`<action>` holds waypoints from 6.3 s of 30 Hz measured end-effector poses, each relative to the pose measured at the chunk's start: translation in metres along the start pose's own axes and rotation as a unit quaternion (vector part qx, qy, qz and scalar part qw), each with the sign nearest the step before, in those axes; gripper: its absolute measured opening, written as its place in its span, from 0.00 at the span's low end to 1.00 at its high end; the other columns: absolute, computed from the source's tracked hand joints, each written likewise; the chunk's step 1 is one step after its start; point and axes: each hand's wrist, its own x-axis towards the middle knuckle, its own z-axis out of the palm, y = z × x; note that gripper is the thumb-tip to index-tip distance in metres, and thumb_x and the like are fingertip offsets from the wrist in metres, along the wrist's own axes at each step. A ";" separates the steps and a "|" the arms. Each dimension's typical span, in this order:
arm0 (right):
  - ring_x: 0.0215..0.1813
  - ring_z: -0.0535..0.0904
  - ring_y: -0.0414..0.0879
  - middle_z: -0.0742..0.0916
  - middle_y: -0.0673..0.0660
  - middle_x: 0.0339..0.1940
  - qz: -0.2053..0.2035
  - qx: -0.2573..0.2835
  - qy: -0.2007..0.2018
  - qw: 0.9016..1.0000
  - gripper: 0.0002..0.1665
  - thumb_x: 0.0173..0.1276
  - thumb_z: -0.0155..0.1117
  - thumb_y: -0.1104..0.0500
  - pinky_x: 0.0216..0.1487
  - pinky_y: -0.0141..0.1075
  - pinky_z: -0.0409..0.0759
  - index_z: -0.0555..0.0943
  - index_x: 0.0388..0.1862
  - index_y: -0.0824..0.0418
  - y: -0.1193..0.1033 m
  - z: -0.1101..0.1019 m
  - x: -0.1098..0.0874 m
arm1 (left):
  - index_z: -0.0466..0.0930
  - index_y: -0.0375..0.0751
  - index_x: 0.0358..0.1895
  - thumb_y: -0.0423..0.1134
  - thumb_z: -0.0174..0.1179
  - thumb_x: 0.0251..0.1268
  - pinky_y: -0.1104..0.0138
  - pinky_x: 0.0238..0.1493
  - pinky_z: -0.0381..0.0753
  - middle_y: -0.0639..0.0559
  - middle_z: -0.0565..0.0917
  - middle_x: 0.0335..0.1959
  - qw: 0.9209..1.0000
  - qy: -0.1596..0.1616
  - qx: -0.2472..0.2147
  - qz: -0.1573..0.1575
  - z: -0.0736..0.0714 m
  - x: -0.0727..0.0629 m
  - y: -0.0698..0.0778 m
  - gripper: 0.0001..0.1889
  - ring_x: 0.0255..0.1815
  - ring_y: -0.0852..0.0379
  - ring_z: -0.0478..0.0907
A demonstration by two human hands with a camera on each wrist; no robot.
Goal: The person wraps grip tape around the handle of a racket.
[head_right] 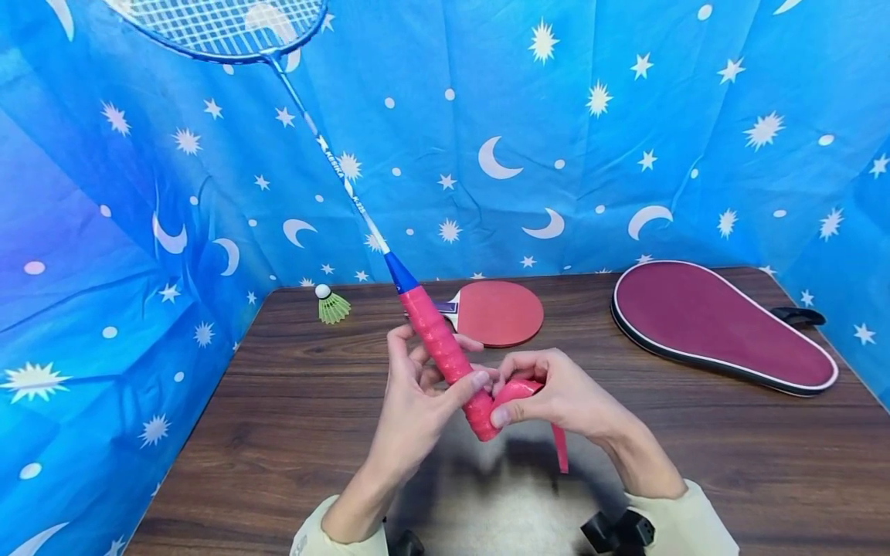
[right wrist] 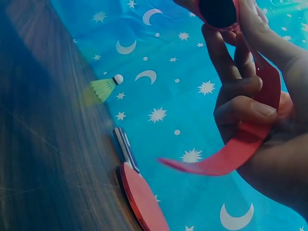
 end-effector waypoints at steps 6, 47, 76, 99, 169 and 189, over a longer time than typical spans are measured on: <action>0.37 0.83 0.55 0.86 0.67 0.37 0.020 0.062 -0.033 0.997 0.18 0.62 0.71 0.64 0.37 0.43 0.82 0.75 0.47 0.68 0.001 -0.001 0.000 | 0.54 0.44 0.61 0.24 0.66 0.59 0.53 0.44 0.84 0.43 0.75 0.55 0.999 0.016 -0.045 0.001 0.004 0.000 0.001 0.34 0.49 0.42 0.81; 0.34 0.82 0.55 0.87 0.62 0.34 -0.007 -0.020 -0.045 0.999 0.06 0.64 0.68 0.67 0.34 0.43 0.80 0.83 0.40 0.62 0.002 -0.008 -0.004 | 0.71 0.52 0.61 0.29 0.67 0.60 0.59 0.38 0.85 0.54 0.84 0.50 0.993 0.007 0.111 0.044 -0.001 -0.005 0.007 0.27 0.49 0.55 0.81; 0.19 0.66 0.45 0.76 0.55 0.16 -0.009 -0.004 0.027 1.000 0.12 0.59 0.72 0.69 0.10 0.41 0.68 0.77 0.36 0.61 -0.004 0.000 -0.001 | 0.58 0.53 0.60 0.37 0.67 0.63 0.58 0.36 0.86 0.53 0.79 0.51 0.995 0.041 0.093 0.006 -0.001 -0.003 0.004 0.30 0.49 0.53 0.79; 0.21 0.72 0.50 0.81 0.60 0.22 -0.004 -0.010 0.021 1.000 0.09 0.60 0.72 0.68 0.18 0.41 0.75 0.81 0.37 0.62 0.005 0.003 0.002 | 0.53 0.42 0.64 0.20 0.50 0.65 0.55 0.42 0.85 0.40 0.81 0.49 0.999 -0.013 0.048 0.012 0.004 -0.005 0.018 0.28 0.41 0.40 0.83; 0.32 0.83 0.57 0.86 0.65 0.32 -0.004 0.023 0.007 1.000 0.11 0.66 0.66 0.67 0.31 0.41 0.81 0.83 0.47 0.63 -0.001 0.008 0.002 | 0.64 0.56 0.69 0.31 0.70 0.57 0.58 0.32 0.86 0.47 0.74 0.42 0.991 0.091 0.088 0.044 -0.001 -0.003 0.000 0.38 0.40 0.50 0.81; 0.35 0.83 0.57 0.86 0.67 0.38 -0.011 0.059 0.011 0.998 0.07 0.66 0.65 0.69 0.35 0.43 0.84 0.82 0.43 0.67 0.000 0.009 0.003 | 0.64 0.47 0.66 0.22 0.59 0.60 0.53 0.42 0.84 0.44 0.78 0.51 0.998 0.033 0.015 0.058 0.001 -0.003 0.001 0.31 0.49 0.44 0.82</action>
